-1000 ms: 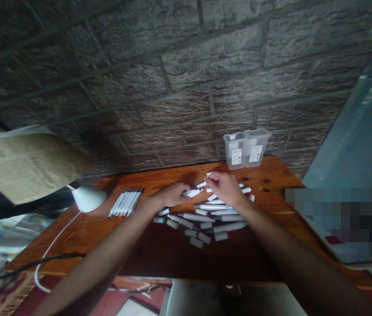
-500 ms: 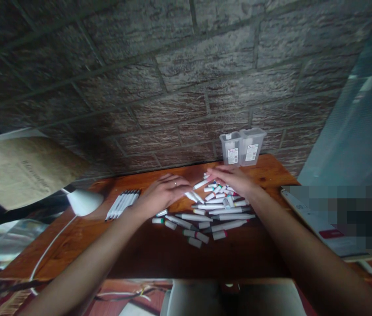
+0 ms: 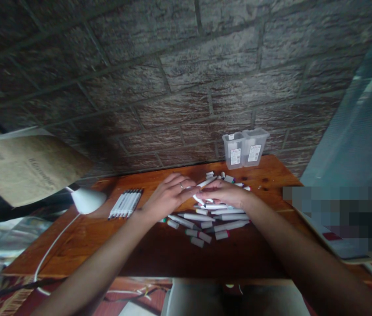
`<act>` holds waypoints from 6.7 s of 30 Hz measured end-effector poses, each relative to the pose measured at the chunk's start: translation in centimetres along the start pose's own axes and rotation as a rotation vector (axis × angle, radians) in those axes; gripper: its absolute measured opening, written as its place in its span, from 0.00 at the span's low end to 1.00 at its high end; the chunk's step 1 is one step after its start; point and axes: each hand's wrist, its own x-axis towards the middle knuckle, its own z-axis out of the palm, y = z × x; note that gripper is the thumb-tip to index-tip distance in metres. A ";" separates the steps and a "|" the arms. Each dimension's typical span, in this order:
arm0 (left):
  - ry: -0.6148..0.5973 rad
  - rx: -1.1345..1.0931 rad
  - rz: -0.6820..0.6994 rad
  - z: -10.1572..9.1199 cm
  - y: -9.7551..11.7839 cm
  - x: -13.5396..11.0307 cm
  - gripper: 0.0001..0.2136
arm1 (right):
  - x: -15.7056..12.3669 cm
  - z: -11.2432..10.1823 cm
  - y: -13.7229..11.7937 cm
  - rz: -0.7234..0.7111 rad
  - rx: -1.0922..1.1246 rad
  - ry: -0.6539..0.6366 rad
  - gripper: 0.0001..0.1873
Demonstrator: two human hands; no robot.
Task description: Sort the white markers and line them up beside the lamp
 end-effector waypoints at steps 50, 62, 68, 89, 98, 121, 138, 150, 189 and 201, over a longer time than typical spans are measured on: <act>-0.484 -0.006 -1.289 0.5 -6.8 -14.7 0.22 | -0.5 2.2 -0.5 0.055 -0.244 0.346 0.19; -0.148 -0.352 -1.295 0.4 -9.1 -25.7 0.21 | 13.9 12.9 -2.1 0.262 -0.386 0.207 0.08; 0.029 -0.337 -1.358 3.1 -9.1 -26.4 0.22 | 17.8 15.0 0.4 0.318 -0.630 0.149 0.06; 0.081 -0.382 -1.382 2.5 -8.2 -26.0 0.24 | 19.0 17.2 0.4 0.269 -0.554 0.218 0.17; 0.116 -0.309 -1.460 2.2 -7.7 -26.1 0.24 | 19.3 17.5 0.4 0.199 -0.729 0.270 0.27; 0.161 -0.242 -1.504 2.6 -7.9 -26.5 0.23 | 19.7 17.1 0.8 0.096 -0.886 0.263 0.25; 0.130 -0.260 -1.500 2.6 -8.1 -26.6 0.22 | 9.3 5.9 -2.3 0.016 -0.619 0.300 0.16; 0.119 -0.223 -1.515 2.4 -7.9 -26.3 0.24 | 2.0 -2.9 -2.6 -0.145 -0.593 0.612 0.23; -0.181 0.183 -1.311 3.3 -2.8 -21.0 0.25 | -2.1 -4.3 1.1 -0.273 -0.741 1.007 0.20; -0.206 0.213 -1.236 3.2 -2.8 -20.7 0.25 | -2.1 -4.4 1.0 -0.249 -0.725 0.992 0.20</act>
